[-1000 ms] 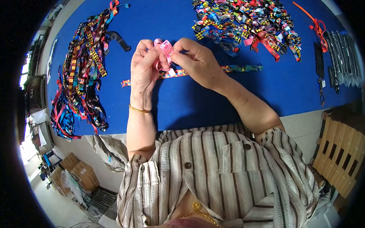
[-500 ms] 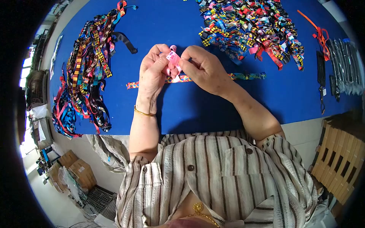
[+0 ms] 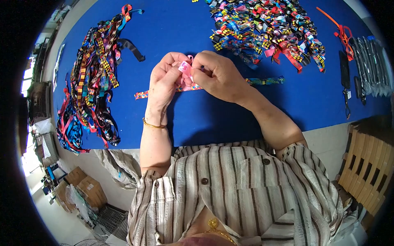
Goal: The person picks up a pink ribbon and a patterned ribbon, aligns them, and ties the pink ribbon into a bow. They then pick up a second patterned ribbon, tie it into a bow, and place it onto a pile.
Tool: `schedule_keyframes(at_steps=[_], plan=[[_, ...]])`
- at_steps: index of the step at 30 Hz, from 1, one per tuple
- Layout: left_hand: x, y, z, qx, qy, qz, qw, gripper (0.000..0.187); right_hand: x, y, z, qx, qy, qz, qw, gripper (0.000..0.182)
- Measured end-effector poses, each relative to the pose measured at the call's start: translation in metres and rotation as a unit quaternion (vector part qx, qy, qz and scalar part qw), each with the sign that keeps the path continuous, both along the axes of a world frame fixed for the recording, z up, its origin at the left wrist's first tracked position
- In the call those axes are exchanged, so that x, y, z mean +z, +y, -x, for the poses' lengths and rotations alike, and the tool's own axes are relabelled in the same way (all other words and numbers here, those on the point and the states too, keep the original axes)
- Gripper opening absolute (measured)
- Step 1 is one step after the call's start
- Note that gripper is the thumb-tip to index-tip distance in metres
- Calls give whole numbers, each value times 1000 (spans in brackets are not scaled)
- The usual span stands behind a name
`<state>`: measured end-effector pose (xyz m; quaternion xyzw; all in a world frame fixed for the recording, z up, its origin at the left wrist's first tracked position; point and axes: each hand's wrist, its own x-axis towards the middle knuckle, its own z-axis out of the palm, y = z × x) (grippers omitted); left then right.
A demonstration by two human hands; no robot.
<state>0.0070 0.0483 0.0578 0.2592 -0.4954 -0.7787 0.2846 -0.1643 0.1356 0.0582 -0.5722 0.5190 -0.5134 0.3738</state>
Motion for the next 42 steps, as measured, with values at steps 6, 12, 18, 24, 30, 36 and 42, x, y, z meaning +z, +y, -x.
schedule_keyframes(at_steps=[6,12,18,24,30,36,42], plan=[[5,3,-2,-18,39,-11,999,26,0,0,5,-10,33,-14,999,10],[3,6,1,-3,-36,62,997,19,1,2,4,-20,54,-20,998,12],[3,7,0,-11,-7,97,995,16,14,0,12,-52,-25,-121,991,29],[2,11,3,-14,-6,87,996,20,9,-2,14,-15,-73,-116,990,26],[7,10,4,-2,-13,86,996,20,8,-3,15,-10,-120,-119,986,20],[8,6,0,-27,-13,75,997,20,7,-4,15,-9,-153,-119,981,20],[-1,2,0,-24,-36,99,994,16,5,-4,11,-50,-168,-87,981,16]])
